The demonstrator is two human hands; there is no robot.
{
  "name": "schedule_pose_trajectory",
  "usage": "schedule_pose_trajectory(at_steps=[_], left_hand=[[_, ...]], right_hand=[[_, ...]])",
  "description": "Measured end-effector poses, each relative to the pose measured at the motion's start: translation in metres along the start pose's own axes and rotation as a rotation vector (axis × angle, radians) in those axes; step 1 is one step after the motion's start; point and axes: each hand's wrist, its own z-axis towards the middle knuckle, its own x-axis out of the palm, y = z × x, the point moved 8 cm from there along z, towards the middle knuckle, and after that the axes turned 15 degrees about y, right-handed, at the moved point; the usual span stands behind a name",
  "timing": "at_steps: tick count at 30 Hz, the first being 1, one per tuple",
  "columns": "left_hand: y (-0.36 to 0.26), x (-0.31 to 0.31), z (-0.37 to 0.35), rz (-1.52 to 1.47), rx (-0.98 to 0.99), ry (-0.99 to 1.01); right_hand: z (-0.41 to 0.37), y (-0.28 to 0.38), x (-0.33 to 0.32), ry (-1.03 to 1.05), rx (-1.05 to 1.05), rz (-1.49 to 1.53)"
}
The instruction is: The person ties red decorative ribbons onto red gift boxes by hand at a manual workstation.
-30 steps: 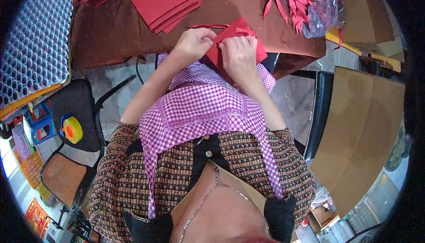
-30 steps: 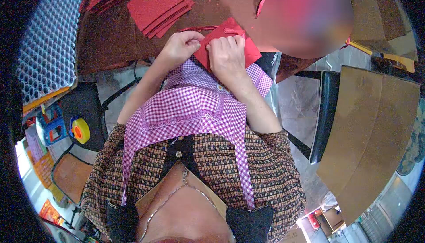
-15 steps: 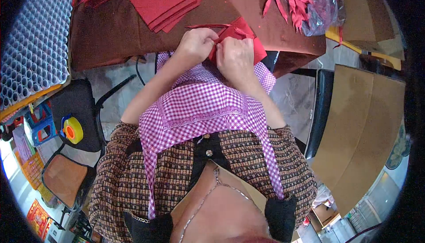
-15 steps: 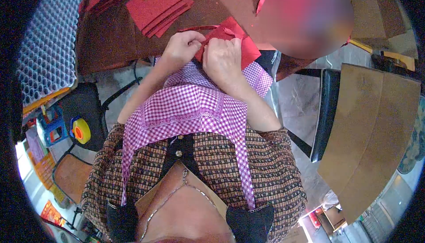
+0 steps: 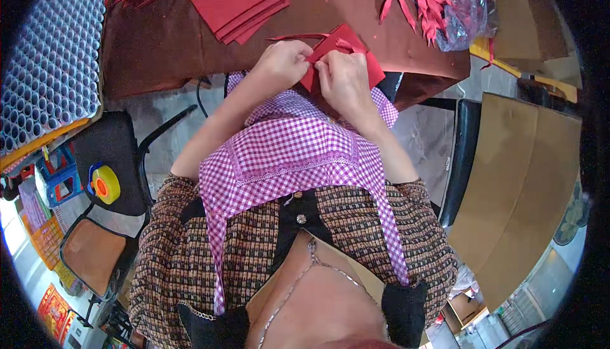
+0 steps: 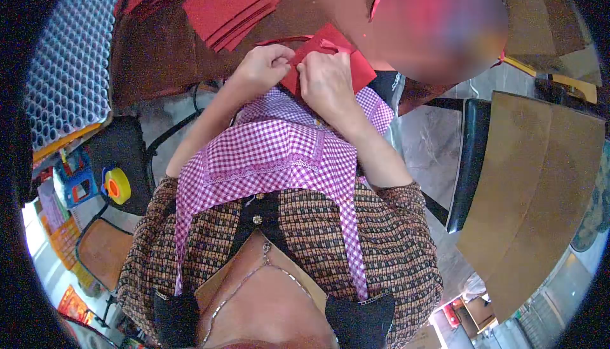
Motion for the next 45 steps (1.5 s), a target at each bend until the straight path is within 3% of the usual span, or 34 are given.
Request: schedule_pose_trajectory(at_steps=[4, 9, 13, 15, 18, 21, 26, 31, 33, 37, 40, 42, 45], left_hand=[[0.005, 0.002, 0.002, 0.067, -0.069, 0.070], [-0.007, 0.001, 0.000, 0.027, 0.062, 0.029], [-0.017, 0.002, 0.001, 0.090, 0.054, 0.023], [-0.017, 0.005, 0.003, 0.130, 0.095, 0.021], [-0.013, 0.003, -0.002, -0.011, 0.025, 0.027], [-0.022, -0.001, -0.003, 0.024, 0.003, 0.069], [-0.025, 0.001, 0.000, 0.112, 0.043, 0.117], [-0.025, 0.003, 0.001, 0.136, -0.029, 0.202], [-0.030, 0.001, -0.002, 0.103, 0.085, 0.138], [-0.031, 0.001, 0.000, 0.106, 0.131, 0.144], [-0.026, -0.004, 0.002, 0.043, 0.131, 0.223], [-0.035, -0.006, 0.003, 0.206, 0.266, 0.277], [-0.033, 0.000, 0.009, 0.248, 0.268, 0.357]], right_hand=[[0.000, 0.007, 0.000, -0.027, -0.045, -0.054], [-0.001, 0.022, -0.006, 0.008, -0.084, -0.177], [-0.001, 0.030, -0.004, 0.006, -0.115, -0.284], [-0.001, 0.026, -0.002, 0.007, -0.113, -0.273], [-0.001, 0.003, 0.001, 0.116, 0.011, 0.034], [-0.002, 0.009, -0.019, 0.172, -0.008, -0.023], [0.001, 0.020, -0.057, -0.019, -0.176, -0.157], [0.007, 0.022, -0.045, 0.217, -0.247, -0.171], [0.009, 0.017, -0.047, 0.187, -0.266, -0.167], [0.013, 0.009, -0.042, 0.210, -0.256, -0.123], [0.013, 0.011, -0.042, 0.192, -0.274, -0.099], [0.013, 0.013, -0.041, 0.180, -0.285, -0.089], [0.014, 0.015, -0.040, 0.176, -0.301, -0.098]])
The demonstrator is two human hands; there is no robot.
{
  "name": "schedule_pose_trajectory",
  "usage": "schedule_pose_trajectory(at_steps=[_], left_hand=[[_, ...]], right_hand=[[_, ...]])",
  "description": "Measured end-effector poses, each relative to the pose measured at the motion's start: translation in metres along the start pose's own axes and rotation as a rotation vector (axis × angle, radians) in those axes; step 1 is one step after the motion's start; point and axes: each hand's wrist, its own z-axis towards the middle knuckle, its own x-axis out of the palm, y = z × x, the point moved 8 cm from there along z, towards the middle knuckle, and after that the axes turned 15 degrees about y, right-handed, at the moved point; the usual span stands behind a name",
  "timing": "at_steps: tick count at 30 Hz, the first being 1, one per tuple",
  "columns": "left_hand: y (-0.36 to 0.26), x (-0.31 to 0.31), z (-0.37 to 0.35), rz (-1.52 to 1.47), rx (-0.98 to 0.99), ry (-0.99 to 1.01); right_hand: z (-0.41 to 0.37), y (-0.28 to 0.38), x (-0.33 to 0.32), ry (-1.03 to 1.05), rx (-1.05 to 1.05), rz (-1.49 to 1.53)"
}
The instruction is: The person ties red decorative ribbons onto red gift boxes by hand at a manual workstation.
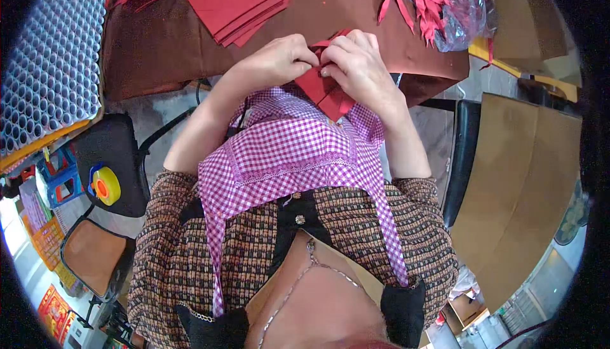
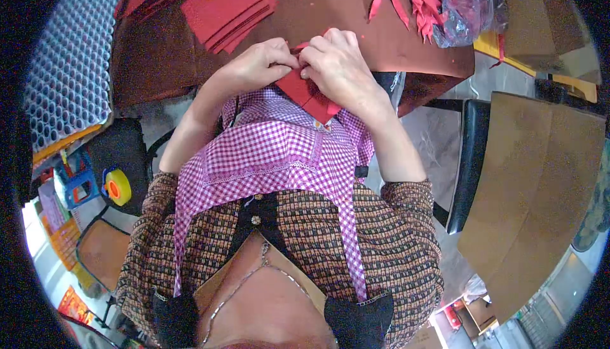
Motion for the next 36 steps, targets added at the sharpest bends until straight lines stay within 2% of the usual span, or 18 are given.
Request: schedule_pose_trajectory(at_steps=[3, 6, 9, 15, 24, 32, 35, 36], left_hand=[[0.000, 0.002, 0.002, -0.083, 0.066, 0.061], [-0.002, 0.005, 0.004, -0.034, 0.042, 0.066], [-0.002, 0.007, 0.002, -0.016, 0.086, -0.004], [-0.012, 0.008, 0.003, -0.024, 0.130, -0.055], [-0.009, 0.009, 0.004, -0.039, 0.116, -0.060], [-0.006, 0.010, 0.001, -0.068, 0.216, -0.021], [-0.003, 0.012, 0.004, -0.063, 0.173, -0.055], [-0.002, 0.010, 0.003, -0.111, 0.156, -0.123]], right_hand=[[-0.002, -0.001, -0.002, 0.002, 0.000, 0.007], [-0.004, 0.001, -0.003, -0.011, -0.006, 0.020], [-0.005, 0.001, -0.006, 0.013, 0.008, 0.018], [-0.005, -0.009, -0.012, 0.194, 0.018, 0.102], [-0.004, -0.010, -0.006, 0.285, -0.003, 0.152], [-0.005, -0.009, 0.003, 0.174, -0.009, 0.092], [-0.005, -0.008, 0.001, 0.154, 0.000, 0.086], [-0.005, -0.008, 0.000, 0.148, 0.007, 0.093]])
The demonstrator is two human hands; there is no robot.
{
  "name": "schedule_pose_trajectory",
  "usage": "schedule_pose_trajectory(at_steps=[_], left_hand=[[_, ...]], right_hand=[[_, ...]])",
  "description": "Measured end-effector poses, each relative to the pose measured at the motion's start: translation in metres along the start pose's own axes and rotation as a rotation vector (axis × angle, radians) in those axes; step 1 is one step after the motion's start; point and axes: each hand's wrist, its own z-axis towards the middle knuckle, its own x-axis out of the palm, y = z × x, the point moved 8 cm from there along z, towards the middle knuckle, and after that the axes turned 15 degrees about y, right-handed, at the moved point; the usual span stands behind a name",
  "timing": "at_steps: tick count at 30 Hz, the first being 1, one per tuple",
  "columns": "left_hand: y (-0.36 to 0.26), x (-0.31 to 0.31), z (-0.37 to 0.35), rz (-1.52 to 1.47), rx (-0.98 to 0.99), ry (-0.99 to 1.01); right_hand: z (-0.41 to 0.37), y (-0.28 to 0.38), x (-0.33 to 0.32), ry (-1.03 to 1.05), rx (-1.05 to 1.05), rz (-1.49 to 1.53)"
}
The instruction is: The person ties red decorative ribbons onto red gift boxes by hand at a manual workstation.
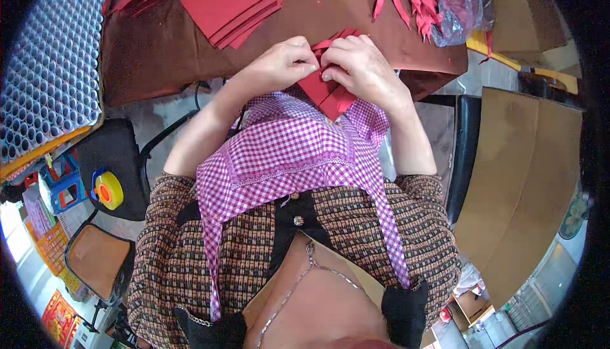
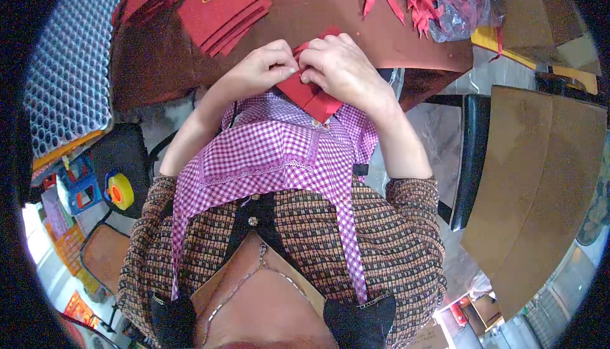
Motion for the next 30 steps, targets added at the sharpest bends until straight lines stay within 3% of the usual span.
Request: schedule_pose_trajectory(at_steps=[4, 5, 6, 10, 14, 16, 19, 20, 23, 24, 26, 28, 30], left_hand=[[0.006, -0.009, -0.009, -0.114, -0.109, -0.204], [0.028, -0.014, -0.017, -0.174, -0.262, -0.275], [0.040, -0.019, -0.029, -0.541, -0.458, -0.389], [0.033, -0.059, -0.056, -0.694, -0.267, -0.712], [0.028, -0.073, -0.059, -0.727, -0.216, -0.800], [0.030, -0.073, -0.056, -0.692, -0.250, -0.729], [0.021, -0.069, -0.070, -0.584, -0.262, -0.859], [0.018, -0.063, -0.073, -0.578, -0.254, -0.850], [0.019, -0.033, -0.059, -0.297, -0.242, -0.457], [0.005, -0.022, -0.046, -0.307, -0.342, -0.322], [-0.022, -0.006, -0.027, -0.315, -0.272, -0.242], [-0.012, 0.008, -0.020, -0.467, -0.278, -0.166], [-0.015, 0.007, -0.016, -0.274, -0.277, -0.147]], right_hand=[[-0.004, -0.002, -0.003, 0.014, -0.001, 0.020], [-0.005, -0.004, -0.004, 0.036, 0.009, 0.021], [-0.008, -0.006, -0.003, 0.057, 0.019, 0.026], [-0.015, -0.013, -0.009, 0.084, 0.073, 0.025], [-0.016, -0.005, -0.024, -0.006, 0.054, 0.051], [-0.018, -0.005, -0.028, -0.040, 0.083, 0.037], [-0.024, -0.013, -0.032, -0.167, 0.151, 0.082], [-0.026, -0.014, -0.032, -0.179, 0.157, 0.078], [-0.035, -0.024, -0.039, -0.356, 0.290, 0.182], [-0.033, -0.022, -0.037, -0.366, 0.291, 0.182], [-0.027, -0.016, -0.034, -0.351, 0.229, 0.235], [-0.021, -0.014, -0.038, -0.301, 0.246, 0.297], [-0.025, -0.022, -0.052, -0.386, 0.329, 0.237]])
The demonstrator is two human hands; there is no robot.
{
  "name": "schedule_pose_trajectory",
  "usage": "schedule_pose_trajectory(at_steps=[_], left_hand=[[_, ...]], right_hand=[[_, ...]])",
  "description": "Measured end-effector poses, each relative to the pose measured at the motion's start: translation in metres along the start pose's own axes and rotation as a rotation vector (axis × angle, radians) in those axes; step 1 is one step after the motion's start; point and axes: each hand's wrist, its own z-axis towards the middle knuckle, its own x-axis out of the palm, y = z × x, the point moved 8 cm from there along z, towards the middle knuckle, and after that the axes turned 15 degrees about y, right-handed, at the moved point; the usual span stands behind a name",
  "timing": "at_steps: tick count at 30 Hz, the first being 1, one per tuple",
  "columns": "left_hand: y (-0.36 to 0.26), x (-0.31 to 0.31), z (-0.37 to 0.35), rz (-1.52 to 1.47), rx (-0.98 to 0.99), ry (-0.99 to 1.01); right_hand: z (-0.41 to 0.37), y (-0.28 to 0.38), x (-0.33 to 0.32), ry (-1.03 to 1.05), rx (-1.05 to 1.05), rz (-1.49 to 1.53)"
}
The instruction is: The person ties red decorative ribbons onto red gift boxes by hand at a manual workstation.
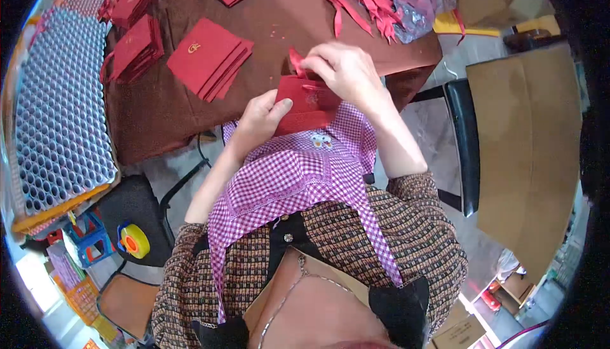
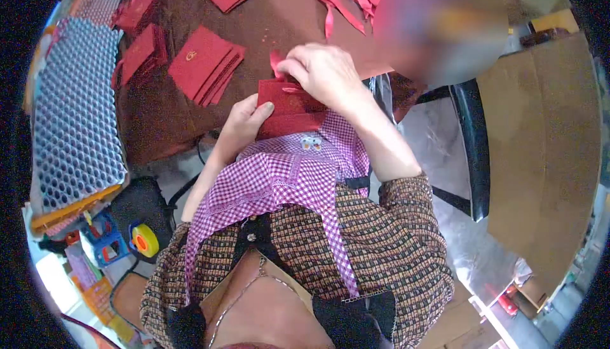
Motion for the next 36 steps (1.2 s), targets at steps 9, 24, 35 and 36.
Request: schedule_pose_trajectory(at_steps=[9, 24, 35, 36], left_hand=[[0.017, 0.007, 0.004, -0.142, -0.011, 0.047], [0.035, -0.007, 0.005, -0.920, 0.013, -0.011], [0.032, -0.013, 0.002, -0.965, -0.057, -0.025], [0.032, -0.021, 0.000, -0.929, -0.071, -0.128]], right_hand=[[0.027, -0.009, 0.030, 0.337, -0.168, 0.418], [0.018, -0.088, 0.024, 0.398, 0.156, 0.326], [0.021, -0.091, 0.008, -0.057, 0.130, 0.479], [0.013, -0.081, -0.008, -0.162, 0.134, 0.269]])
